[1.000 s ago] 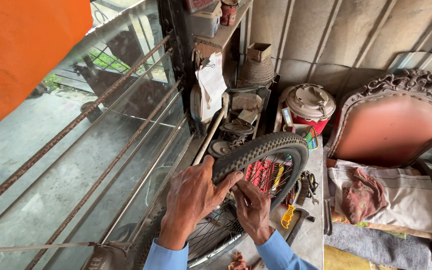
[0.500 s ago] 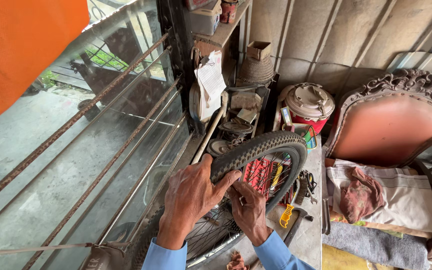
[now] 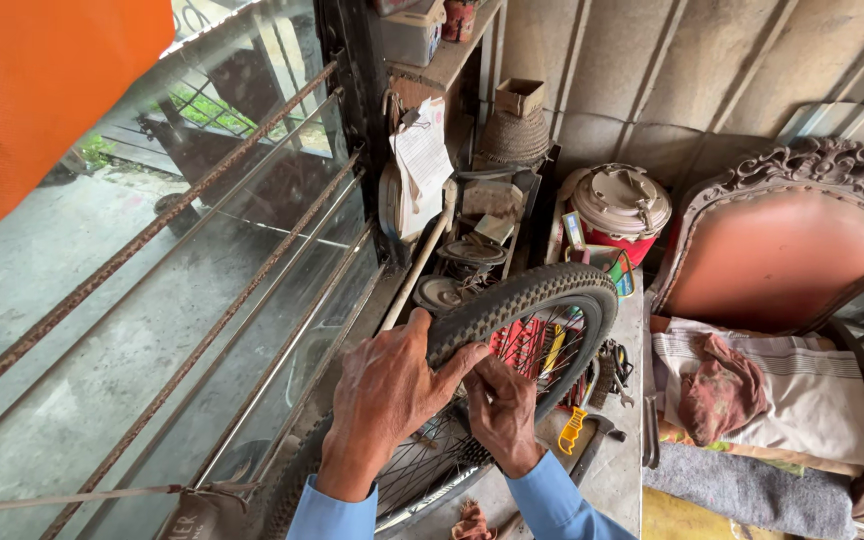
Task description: The person holds a bicycle wheel and repeatedly uses a small metal tool to adjust the spokes at the hub. The wheel is rotated incrementally as the person works around the circumference, tightening or loosening individual spokes.
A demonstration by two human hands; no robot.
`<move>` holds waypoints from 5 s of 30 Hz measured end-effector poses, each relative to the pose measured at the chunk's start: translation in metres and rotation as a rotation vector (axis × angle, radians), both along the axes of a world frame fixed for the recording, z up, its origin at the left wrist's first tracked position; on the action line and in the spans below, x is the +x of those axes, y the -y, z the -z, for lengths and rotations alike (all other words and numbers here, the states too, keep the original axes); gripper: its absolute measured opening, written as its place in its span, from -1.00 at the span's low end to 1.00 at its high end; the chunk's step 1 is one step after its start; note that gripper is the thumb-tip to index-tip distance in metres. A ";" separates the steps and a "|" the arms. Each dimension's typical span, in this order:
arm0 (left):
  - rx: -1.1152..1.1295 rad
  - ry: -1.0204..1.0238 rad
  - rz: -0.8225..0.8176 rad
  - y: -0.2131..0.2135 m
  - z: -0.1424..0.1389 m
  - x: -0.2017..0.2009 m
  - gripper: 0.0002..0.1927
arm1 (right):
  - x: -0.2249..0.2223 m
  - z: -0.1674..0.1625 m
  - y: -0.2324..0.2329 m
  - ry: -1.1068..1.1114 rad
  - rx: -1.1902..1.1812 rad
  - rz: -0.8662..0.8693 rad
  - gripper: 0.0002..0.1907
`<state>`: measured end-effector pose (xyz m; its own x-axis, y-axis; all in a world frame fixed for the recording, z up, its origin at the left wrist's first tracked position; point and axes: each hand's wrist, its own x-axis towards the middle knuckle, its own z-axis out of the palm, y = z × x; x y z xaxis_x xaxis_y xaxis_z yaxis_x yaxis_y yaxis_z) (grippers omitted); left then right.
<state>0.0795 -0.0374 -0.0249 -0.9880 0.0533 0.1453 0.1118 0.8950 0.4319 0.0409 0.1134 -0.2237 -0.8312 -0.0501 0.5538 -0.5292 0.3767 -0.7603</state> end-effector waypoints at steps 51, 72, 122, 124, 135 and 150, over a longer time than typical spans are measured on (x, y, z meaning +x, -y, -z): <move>0.051 -0.035 0.044 0.000 -0.003 0.026 -0.38 | -0.020 0.028 -0.095 0.186 -0.174 0.483 -0.68; -0.016 -0.048 -0.043 0.020 0.002 0.033 -0.28 | -0.045 0.043 -0.073 -0.026 0.073 0.335 -0.75; -0.133 -0.024 0.091 0.015 -0.003 -0.010 -0.39 | -0.030 0.015 -0.055 0.239 -0.201 0.369 -0.68; -0.070 -0.007 0.115 0.014 -0.001 -0.008 -0.33 | -0.035 0.004 -0.047 0.189 -0.349 0.284 -0.68; -0.067 0.030 0.136 0.018 0.006 -0.008 -0.29 | -0.020 0.018 -0.032 0.007 -0.078 0.300 -0.79; -0.067 -0.084 0.102 0.031 0.017 -0.013 -0.30 | -0.013 0.033 -0.018 0.019 -0.080 0.174 -0.82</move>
